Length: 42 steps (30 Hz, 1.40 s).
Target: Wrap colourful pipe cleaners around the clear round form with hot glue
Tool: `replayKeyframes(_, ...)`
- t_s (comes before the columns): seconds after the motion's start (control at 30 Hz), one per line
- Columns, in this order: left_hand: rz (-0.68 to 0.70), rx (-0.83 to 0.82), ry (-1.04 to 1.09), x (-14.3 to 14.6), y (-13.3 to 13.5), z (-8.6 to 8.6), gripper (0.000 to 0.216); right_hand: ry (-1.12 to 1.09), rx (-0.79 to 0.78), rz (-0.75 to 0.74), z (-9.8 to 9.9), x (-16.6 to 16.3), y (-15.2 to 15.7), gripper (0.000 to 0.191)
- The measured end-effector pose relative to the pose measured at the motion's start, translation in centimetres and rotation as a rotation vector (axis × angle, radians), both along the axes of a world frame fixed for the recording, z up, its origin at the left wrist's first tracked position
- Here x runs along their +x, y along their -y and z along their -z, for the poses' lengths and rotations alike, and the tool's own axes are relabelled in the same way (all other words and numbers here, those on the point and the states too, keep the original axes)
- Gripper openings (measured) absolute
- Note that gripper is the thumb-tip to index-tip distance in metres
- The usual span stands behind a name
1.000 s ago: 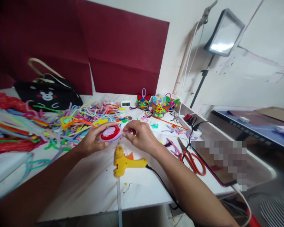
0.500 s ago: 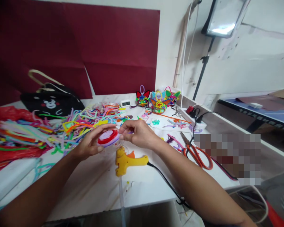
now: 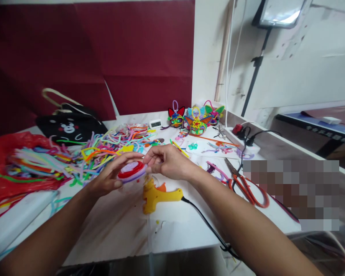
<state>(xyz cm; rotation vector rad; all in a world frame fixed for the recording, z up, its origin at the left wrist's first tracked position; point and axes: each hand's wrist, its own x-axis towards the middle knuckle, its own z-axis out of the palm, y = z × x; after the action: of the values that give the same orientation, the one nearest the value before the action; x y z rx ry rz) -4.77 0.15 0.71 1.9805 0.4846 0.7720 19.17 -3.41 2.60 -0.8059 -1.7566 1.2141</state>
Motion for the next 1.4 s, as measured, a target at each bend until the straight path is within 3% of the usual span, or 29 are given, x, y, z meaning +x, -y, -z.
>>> replayKeyframes(0.33, 0.106, -0.120, 0.071, 0.6, 0.4, -0.2, 0.065, -0.031, -0.200, -0.009, -0.5, 0.3, 0.1, 0.037)
replayKeyframes(0.53, 0.133, -0.273, 0.127, 0.8, 0.9, -0.3, 0.070, -0.045, -0.267, -0.060, -0.5, 0.3, 0.1, 0.040)
replayKeyframes(0.7, 0.154, -0.308, 0.145, 0.8, 1.1, -0.2, 0.072, -0.053, -0.334, -0.086, -0.6, 0.3, 0.1, 0.045)
replayKeyframes(0.9, 0.263, -0.329, 0.192, 0.6, 1.3, -0.2, 0.072, -0.072, -0.379, -0.102, -0.3, -0.1, 0.1, 0.048)
replayKeyframes(1.13, 0.369, -0.491, 0.290, 1.1, 2.1, -0.4, 0.070, -0.101, -0.424, -0.131, -0.2, -0.4, 0.5, 0.050)
replayKeyframes(1.4, 0.412, -0.480, 0.327, 0.8, 2.0, -0.2, 0.070, -0.146, -0.436, -0.117, -0.2, -1.0, 0.7, 0.053)
